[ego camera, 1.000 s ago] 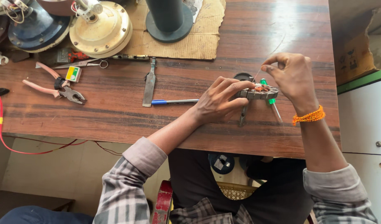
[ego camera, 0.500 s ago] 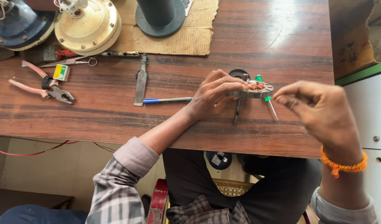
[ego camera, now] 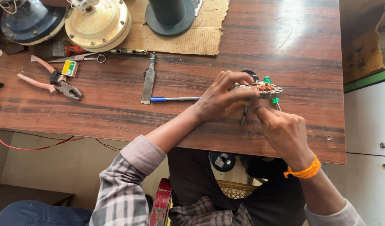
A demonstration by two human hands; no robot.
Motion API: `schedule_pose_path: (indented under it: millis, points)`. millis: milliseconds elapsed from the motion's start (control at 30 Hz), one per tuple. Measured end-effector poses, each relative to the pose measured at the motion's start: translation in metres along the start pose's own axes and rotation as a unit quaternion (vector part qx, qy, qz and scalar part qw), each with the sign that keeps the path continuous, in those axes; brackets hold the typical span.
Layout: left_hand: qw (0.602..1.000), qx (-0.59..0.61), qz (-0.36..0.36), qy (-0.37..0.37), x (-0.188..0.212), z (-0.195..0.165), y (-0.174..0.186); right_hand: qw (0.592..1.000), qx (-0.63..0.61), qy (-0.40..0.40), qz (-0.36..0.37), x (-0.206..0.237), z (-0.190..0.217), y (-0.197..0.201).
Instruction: The person works at a wooden workbench fitting and pressing copper wire coils into the slots of a round metal motor stator fixture, adjusting the coils by hand one at a time and steadying the fixture with the other hand. The clip starts and ends mid-task with the assembly still on the bench.
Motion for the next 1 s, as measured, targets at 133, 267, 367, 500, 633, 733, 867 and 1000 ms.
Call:
schedule_pose_path:
  millis: [133,267,367,500,633,733,867,1000]
  points:
    - [0.987,-0.117,0.020,-0.107,0.007,-0.014,-0.007,0.998,-0.055,0.016,-0.028,0.005,-0.001,-0.010]
    - [0.988,-0.103,0.028,-0.111,0.007,-0.009,-0.006,0.988,-0.142,-0.063,0.012,0.009,-0.010,-0.008]
    - [0.992,-0.084,0.032,-0.091,0.006,-0.003,-0.006,0.974,-0.197,-0.113,0.015,0.003,-0.017,0.006]
    - [0.997,-0.045,0.019,-0.060,0.002,0.000,-0.004,0.978,-0.189,-0.081,-0.038,-0.018,-0.015,0.038]
    - [0.997,-0.046,-0.005,-0.069,-0.002,-0.002,0.000,0.986,-0.153,-0.035,-0.059,-0.038,-0.002,0.050]
    - [0.995,-0.066,-0.007,-0.072,-0.002,-0.004,0.002,0.989,-0.132,-0.041,-0.046,-0.053,-0.001,0.043]
    - [0.995,-0.064,-0.010,-0.071,0.000,-0.006,0.000,0.988,-0.141,-0.042,-0.055,-0.065,-0.002,0.037]
    - [0.989,-0.105,-0.014,-0.099,0.001,-0.008,-0.008,0.987,-0.150,-0.046,-0.042,-0.071,-0.004,0.031]
Point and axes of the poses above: each hand's wrist, its own x-axis away from the middle knuckle, its own y-axis out of the back of the hand, z = x × y, the point moved 7 cm from there along -x, towards the middle knuckle, and after that the axes turned 15 degrees about -z, right-handed, at the moved point
